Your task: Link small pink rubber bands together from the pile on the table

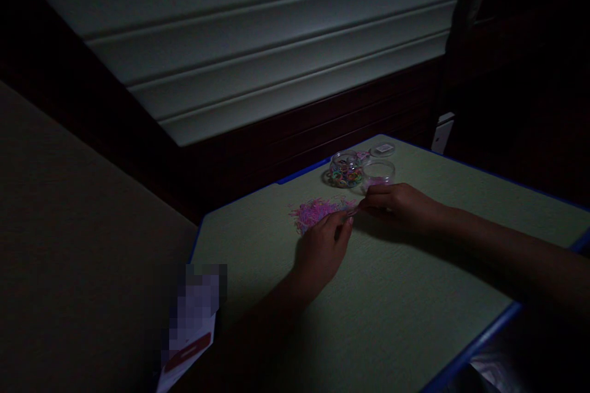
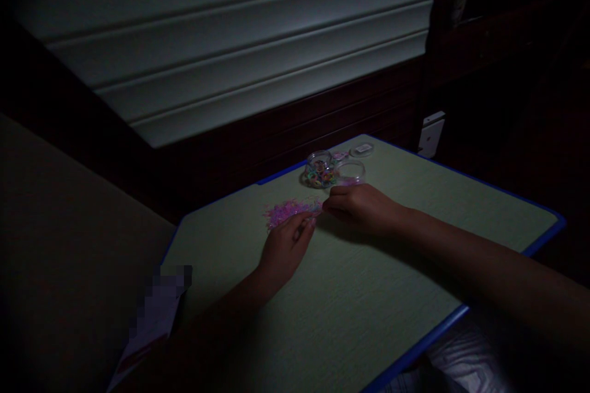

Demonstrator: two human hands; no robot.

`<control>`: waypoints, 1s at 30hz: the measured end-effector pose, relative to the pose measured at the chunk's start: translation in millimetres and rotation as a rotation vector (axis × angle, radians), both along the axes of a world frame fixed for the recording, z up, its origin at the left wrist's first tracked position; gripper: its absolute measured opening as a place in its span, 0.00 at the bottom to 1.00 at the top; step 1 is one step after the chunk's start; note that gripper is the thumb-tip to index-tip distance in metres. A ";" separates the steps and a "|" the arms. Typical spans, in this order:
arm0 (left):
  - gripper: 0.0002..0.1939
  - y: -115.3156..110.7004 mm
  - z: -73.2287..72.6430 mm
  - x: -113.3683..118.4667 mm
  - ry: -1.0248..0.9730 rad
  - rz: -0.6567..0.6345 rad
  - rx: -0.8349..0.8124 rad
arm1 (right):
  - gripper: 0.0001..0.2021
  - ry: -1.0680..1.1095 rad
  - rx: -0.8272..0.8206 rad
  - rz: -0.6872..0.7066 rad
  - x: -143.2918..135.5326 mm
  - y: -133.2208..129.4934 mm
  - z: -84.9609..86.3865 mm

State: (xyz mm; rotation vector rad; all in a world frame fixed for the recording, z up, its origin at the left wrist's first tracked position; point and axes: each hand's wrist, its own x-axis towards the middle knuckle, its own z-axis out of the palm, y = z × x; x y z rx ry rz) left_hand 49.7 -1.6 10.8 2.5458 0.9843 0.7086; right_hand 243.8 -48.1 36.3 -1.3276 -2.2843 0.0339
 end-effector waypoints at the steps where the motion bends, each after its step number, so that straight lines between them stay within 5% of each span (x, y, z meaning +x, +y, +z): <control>1: 0.13 -0.2 0.4 0.1 -0.001 -0.007 -0.001 | 0.12 -0.004 -0.002 0.000 0.0 -0.1 -0.1; 23: 0.11 1.2 -2.4 1.3 0.084 0.010 0.087 | 0.12 -0.028 -0.042 0.005 -1.0 -0.4 -1.1; 30: 0.10 1.5 -2.5 0.6 0.087 0.018 0.107 | 0.12 0.028 -0.031 -0.093 -1.8 -1.0 0.5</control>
